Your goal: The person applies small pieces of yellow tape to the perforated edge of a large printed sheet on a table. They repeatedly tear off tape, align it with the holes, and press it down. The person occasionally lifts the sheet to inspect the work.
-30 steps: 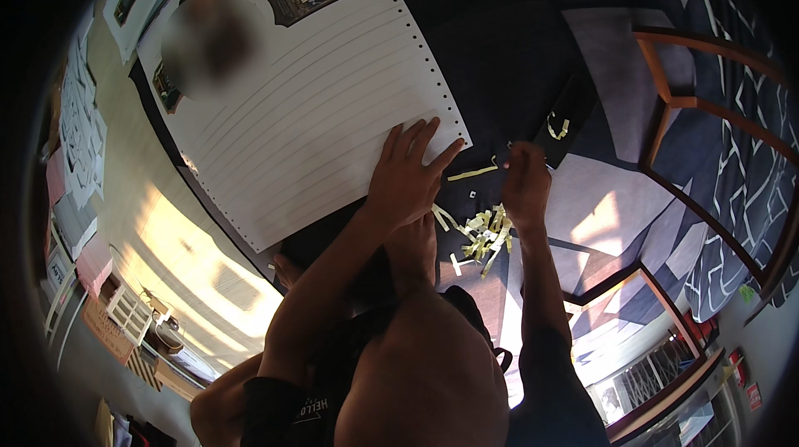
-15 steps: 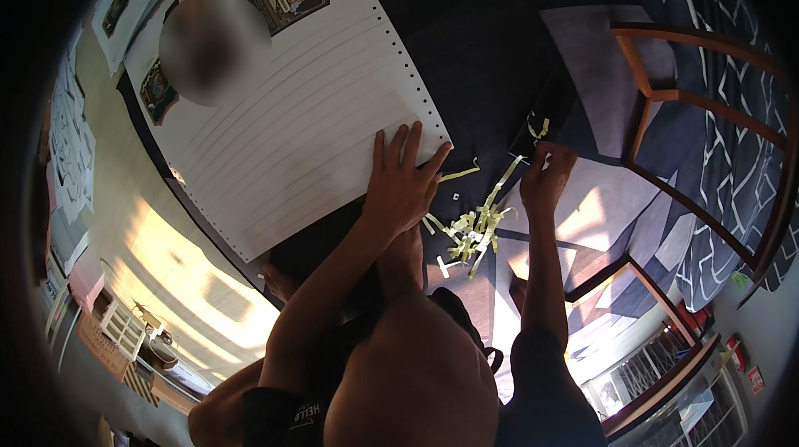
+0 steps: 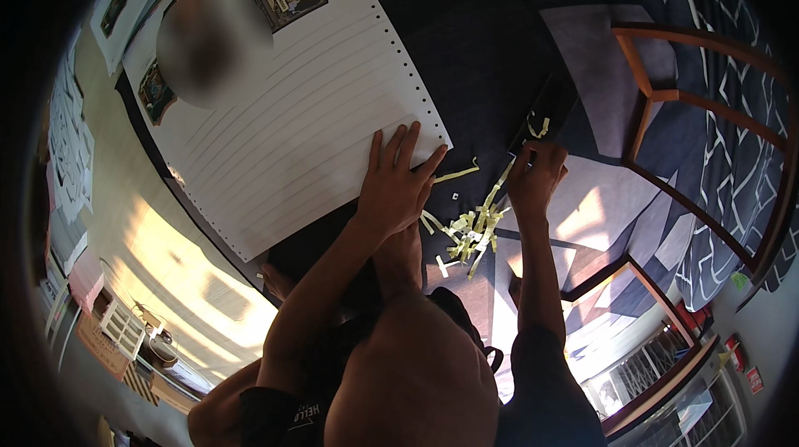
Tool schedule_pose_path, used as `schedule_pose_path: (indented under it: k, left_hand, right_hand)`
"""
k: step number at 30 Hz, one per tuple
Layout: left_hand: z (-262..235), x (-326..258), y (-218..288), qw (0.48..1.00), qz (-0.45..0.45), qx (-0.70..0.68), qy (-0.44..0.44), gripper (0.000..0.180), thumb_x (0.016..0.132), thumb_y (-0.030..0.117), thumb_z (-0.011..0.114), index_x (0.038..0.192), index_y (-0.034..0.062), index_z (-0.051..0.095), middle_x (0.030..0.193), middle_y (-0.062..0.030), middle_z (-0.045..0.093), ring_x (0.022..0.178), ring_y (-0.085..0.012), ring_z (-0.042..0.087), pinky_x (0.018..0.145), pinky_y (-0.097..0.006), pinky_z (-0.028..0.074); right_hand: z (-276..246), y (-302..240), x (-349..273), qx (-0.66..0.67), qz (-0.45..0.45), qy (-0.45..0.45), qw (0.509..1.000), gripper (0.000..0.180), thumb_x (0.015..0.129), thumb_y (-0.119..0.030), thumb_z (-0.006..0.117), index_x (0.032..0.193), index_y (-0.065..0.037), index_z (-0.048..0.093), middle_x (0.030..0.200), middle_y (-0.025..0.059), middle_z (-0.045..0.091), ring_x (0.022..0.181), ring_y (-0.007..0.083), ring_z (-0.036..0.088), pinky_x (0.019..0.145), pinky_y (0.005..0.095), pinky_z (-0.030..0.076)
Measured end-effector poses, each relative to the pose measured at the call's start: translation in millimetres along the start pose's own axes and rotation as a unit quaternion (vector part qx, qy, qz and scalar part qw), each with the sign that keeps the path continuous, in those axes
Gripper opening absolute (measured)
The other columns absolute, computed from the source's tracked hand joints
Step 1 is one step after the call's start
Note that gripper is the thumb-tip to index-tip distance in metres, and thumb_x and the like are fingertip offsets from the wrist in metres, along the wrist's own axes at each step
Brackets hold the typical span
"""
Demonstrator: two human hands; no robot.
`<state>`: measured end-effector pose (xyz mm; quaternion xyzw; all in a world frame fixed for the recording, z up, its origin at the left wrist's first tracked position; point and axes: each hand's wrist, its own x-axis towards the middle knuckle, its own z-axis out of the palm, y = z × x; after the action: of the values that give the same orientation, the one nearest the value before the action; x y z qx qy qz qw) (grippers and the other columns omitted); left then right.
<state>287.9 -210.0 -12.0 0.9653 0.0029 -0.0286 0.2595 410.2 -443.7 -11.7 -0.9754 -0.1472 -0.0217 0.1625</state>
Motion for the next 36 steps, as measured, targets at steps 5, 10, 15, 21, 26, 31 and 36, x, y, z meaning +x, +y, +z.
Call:
schedule_pose_path:
  k: [5, 10, 15, 21, 26, 31, 36]
  left_hand:
    - [-1.3, 0.0, -0.2, 1.000, 0.001, -0.005, 0.001, 0.058, 0.093, 0.033, 0.068, 0.149, 0.0282, 0.052, 0.156, -0.0205, 0.036, 0.143, -0.0395, 0.038, 0.121, -0.063, 0.024]
    - [-4.0, 0.0, -3.1, 1.000, 0.001, -0.007, 0.009, 0.058, 0.093, 0.031, 0.066, 0.148, 0.0219, 0.052, 0.155, -0.0196, 0.038, 0.143, -0.0374, 0.039, 0.121, -0.061, 0.026]
    - [-5.1, -0.1, -4.9, 1.000, 0.003, -0.009, 0.019, 0.057, 0.093, 0.030, 0.066, 0.147, 0.0181, 0.052, 0.154, -0.0175, 0.041, 0.141, -0.0353, 0.042, 0.121, -0.058, 0.027]
    - [-3.2, 1.0, -7.1, 0.999, -0.008, -0.017, 0.028, 0.056, 0.093, 0.029, 0.067, 0.145, 0.0131, 0.053, 0.154, -0.0130, 0.043, 0.140, -0.0315, 0.044, 0.120, -0.057, 0.029]
    - [-6.2, 1.0, -8.9, 0.999, -0.011, -0.029, 0.035, 0.055, 0.094, 0.027, 0.065, 0.145, 0.0105, 0.052, 0.154, -0.0120, 0.044, 0.139, -0.0304, 0.045, 0.120, -0.056, 0.029]
    - [-5.5, 1.3, -9.7, 0.998, -0.012, -0.041, 0.035, 0.054, 0.094, 0.027, 0.064, 0.145, 0.0103, 0.053, 0.154, -0.0121, 0.044, 0.139, -0.0302, 0.045, 0.120, -0.055, 0.029]
    - [-2.7, 1.2, -9.1, 0.998, -0.018, -0.040, 0.042, 0.056, 0.092, 0.026, 0.065, 0.144, 0.0095, 0.054, 0.153, -0.0119, 0.047, 0.140, -0.0285, 0.046, 0.121, -0.054, 0.028]
  right_hand:
    - [1.5, 5.5, 3.8, -0.002, -0.036, 0.033, 0.999, 0.008, 0.089, -0.004, 0.068, 0.096, -0.007, 0.066, 0.096, 0.0108, 0.063, 0.094, 0.0292, 0.059, 0.074, 0.0419, 0.048]
    - [-1.5, 5.2, 5.7, 0.033, -0.004, 0.040, 0.999, 0.010, 0.085, -0.004, 0.073, 0.093, -0.006, 0.068, 0.092, 0.0114, 0.064, 0.085, 0.0278, 0.062, 0.067, 0.0391, 0.052]
    - [-9.0, 1.7, 7.7, -0.011, 0.011, 0.033, 0.999, 0.015, 0.084, -0.005, 0.075, 0.097, -0.004, 0.067, 0.096, 0.0130, 0.065, 0.089, 0.0303, 0.066, 0.071, 0.0414, 0.055]
    - [-11.3, -45.3, 8.6, 0.162, -0.021, -0.009, 0.986, 0.016, 0.086, -0.003, 0.074, 0.100, -0.004, 0.067, 0.096, 0.0123, 0.064, 0.087, 0.0294, 0.065, 0.072, 0.0415, 0.052]
    - [13.5, -78.6, 8.6, 0.212, -0.113, -0.094, 0.966, 0.018, 0.086, -0.003, 0.073, 0.103, -0.006, 0.069, 0.096, 0.0120, 0.064, 0.086, 0.0296, 0.066, 0.072, 0.0425, 0.048]
    - [24.4, -88.0, 11.7, 0.191, -0.133, -0.084, 0.969, 0.021, 0.084, 0.001, 0.074, 0.103, -0.006, 0.070, 0.094, 0.0120, 0.065, 0.083, 0.0302, 0.064, 0.072, 0.0398, 0.049]
    - [26.5, -89.9, 9.2, 0.164, -0.149, -0.072, 0.972, 0.020, 0.083, -0.001, 0.073, 0.101, -0.009, 0.071, 0.097, 0.0090, 0.064, 0.088, 0.0281, 0.063, 0.077, 0.0406, 0.044]
